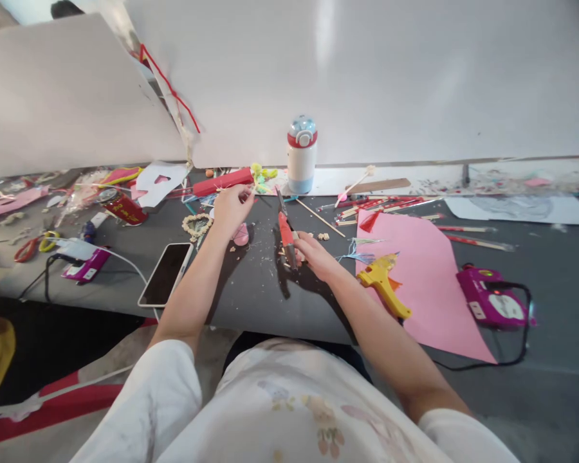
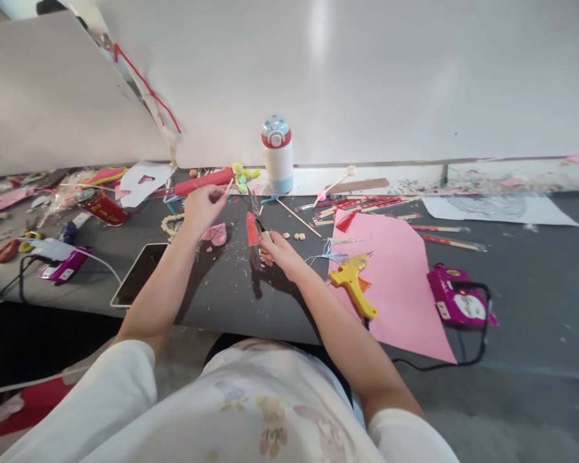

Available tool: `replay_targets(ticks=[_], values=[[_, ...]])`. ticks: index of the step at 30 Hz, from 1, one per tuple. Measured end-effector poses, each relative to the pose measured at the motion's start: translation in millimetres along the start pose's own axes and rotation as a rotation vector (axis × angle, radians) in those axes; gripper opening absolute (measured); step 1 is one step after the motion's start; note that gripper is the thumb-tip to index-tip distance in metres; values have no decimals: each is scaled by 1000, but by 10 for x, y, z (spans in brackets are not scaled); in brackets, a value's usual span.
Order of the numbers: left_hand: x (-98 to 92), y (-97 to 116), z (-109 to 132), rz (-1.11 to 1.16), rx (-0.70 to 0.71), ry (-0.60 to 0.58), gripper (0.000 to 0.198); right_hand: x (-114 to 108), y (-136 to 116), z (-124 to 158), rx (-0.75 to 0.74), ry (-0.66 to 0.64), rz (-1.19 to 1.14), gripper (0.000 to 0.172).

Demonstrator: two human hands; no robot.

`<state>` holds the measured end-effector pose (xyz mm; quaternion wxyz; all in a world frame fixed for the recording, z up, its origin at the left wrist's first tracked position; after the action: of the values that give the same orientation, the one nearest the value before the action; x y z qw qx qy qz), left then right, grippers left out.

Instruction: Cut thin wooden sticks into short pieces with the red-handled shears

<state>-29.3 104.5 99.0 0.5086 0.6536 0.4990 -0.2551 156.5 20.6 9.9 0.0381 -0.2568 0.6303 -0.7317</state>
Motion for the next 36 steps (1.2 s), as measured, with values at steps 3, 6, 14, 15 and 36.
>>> replay_targets(ticks=[3, 6, 14, 15, 36], values=[[-49, 28, 100, 79, 42, -9, 22, 66, 21, 19, 4, -47, 19, 24], [-53, 30, 177, 118, 67, -34, 22, 104, 32, 25, -7, -78, 40, 22], [-20, 41, 316, 197, 100, -74, 25, 112, 44, 59, 92, -57, 47, 17], [-13, 43, 325, 192, 102, -75, 26, 111, 45, 61, 100, -57, 44, 15], [50, 150, 366, 98, 122, -190, 25, 140, 166, 53, 154, -183, -264, 50]])
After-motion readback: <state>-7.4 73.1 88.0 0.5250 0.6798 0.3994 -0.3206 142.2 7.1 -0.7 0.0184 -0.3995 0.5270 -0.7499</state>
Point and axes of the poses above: each hand's wrist, its own z-axis away from the middle knuckle, its own x-axis out of the palm, y = z × x, the point moved 8 cm from there along -z, towards the middle knuckle, and after that the axes turned 5 degrees about -x, right-handed, at the moved point
